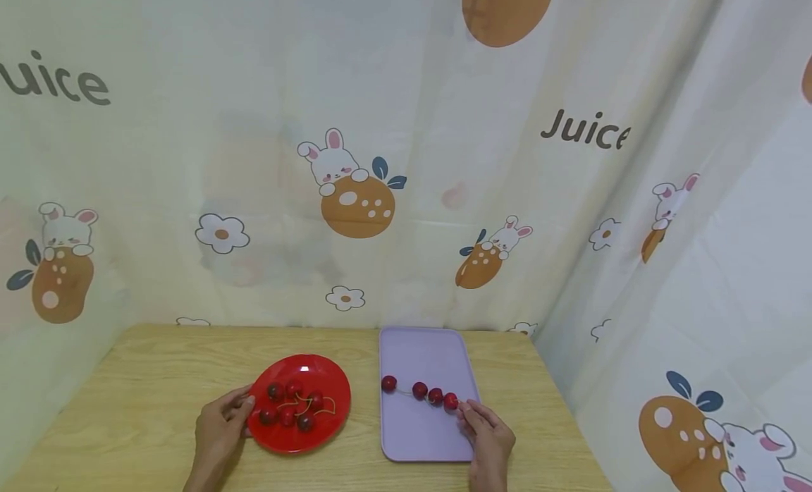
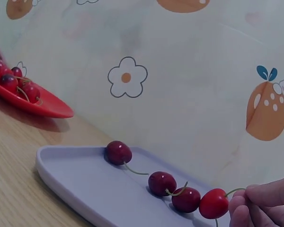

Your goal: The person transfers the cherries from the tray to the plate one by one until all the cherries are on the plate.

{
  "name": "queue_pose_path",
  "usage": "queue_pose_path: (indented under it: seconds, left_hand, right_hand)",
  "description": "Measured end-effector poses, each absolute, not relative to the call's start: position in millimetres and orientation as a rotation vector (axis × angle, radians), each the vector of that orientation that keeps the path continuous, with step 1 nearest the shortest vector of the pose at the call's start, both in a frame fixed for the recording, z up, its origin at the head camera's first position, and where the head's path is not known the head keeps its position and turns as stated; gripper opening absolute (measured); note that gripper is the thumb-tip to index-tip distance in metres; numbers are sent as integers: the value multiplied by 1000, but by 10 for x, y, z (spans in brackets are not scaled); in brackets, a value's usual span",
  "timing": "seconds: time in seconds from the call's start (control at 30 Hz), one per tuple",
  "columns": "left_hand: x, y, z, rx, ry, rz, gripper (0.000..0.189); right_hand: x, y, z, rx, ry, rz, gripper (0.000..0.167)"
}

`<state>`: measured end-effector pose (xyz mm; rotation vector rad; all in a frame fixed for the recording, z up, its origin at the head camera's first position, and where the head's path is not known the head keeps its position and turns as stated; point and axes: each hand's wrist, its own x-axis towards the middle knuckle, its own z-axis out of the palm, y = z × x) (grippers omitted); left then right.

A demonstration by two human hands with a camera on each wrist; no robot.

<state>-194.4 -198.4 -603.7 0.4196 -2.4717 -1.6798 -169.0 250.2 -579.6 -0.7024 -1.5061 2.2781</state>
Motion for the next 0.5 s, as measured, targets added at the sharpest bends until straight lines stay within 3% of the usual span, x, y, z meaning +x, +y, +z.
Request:
queue_pose_path:
  seconds: [0.17,0.5]
  left_hand:
    - [-1948,-1989,-6034,410,-2477,-1659,37]
    - [-1935,-1990,-6019,379,-2489,-1649,38]
  right_hand:
    - [-1669,2519,-5788,-697,-1463,2342,12]
    - [-1642,2534,-5752,-693,-1389,2448,11]
